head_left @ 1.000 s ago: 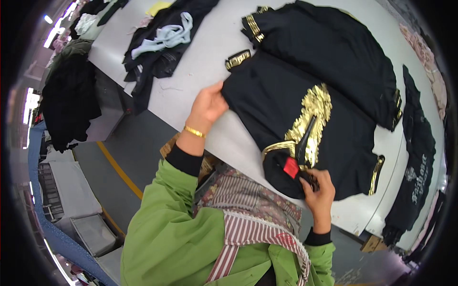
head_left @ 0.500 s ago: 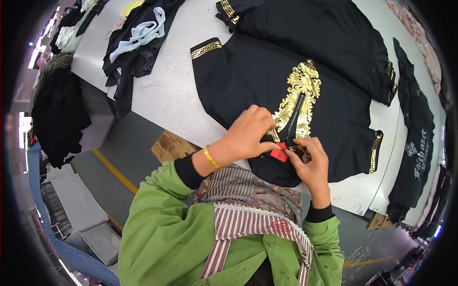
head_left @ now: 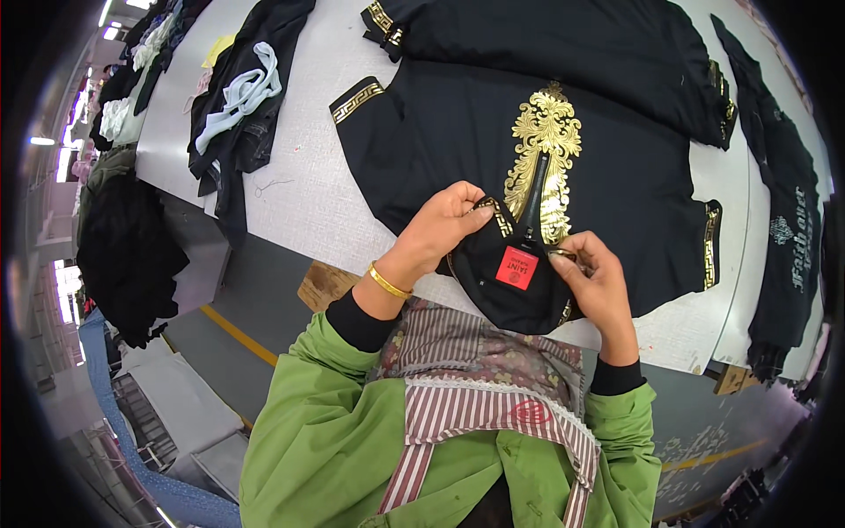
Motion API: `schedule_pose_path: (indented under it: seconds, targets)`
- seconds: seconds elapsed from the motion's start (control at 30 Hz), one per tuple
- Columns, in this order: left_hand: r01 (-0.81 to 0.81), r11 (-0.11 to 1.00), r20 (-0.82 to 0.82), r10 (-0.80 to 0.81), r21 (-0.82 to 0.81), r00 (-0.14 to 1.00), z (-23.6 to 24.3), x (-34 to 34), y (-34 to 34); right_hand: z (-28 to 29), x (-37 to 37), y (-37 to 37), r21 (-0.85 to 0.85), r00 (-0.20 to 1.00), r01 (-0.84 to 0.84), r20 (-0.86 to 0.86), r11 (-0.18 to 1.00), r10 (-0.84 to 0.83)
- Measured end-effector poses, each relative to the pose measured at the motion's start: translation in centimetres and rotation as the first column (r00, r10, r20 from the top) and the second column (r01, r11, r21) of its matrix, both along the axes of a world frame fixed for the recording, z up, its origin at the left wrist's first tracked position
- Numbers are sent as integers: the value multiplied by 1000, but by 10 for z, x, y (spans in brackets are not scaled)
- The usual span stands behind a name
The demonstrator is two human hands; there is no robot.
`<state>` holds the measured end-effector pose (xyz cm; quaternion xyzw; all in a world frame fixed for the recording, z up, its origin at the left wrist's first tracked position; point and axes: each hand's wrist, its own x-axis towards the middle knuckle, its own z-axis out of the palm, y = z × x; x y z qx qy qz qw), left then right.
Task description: Inspecting embroidered shirts for quality, checking details of the gold pattern, and marking/tagging specific areas.
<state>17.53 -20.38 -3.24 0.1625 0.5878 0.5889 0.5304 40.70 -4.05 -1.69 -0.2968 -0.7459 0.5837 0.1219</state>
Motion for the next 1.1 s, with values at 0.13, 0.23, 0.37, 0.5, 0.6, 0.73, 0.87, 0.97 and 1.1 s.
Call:
schedule_pose_path:
  seconds: [0.13, 0.23, 0.37, 0.5, 0.6, 0.73, 0.87, 0.97, 1.1]
  targets:
    - [-31, 1000, 5, 31, 4, 1000, -3, 2, 2, 3, 5, 10, -353, 995, 99, 45, 930, -89]
    - [-38, 999, -12, 38, 17, 999, -7, 1, -2, 5, 7, 15, -467, 991, 128, 39, 875, -124]
    - [-45, 999, -7, 45, 31, 999, -10, 0, -2, 8, 6, 17, -502, 982, 187, 60, 845, -181]
    - [-40, 999, -74, 39, -4, 996, -13, 1, -1, 8, 3, 16, -502, 970, 237, 78, 832, -229]
    - [-3, 992, -275, -32, -125, 961, -14, 1, -2, 7, -2, 16, -493, 960, 275, 89, 825, -267]
    - [106, 990, -890, 33, 91, 455, 22, 28, 21, 9, -8, 14, -430, 962, 273, 117, 860, -247]
    - [248, 969, -949, -61, 19, 310, 12, 27, 28, 3, -10, 19, -347, 968, 252, 89, 903, -236]
    - [337, 938, -890, -218, -79, 400, 2, 17, 34, 2, -14, 21, -283, 972, 235, 49, 930, -231]
    - [380, 922, -812, -277, -73, 514, -1, 7, 42, 22, -20, 14, 566, 982, 70, 104, 821, -156]
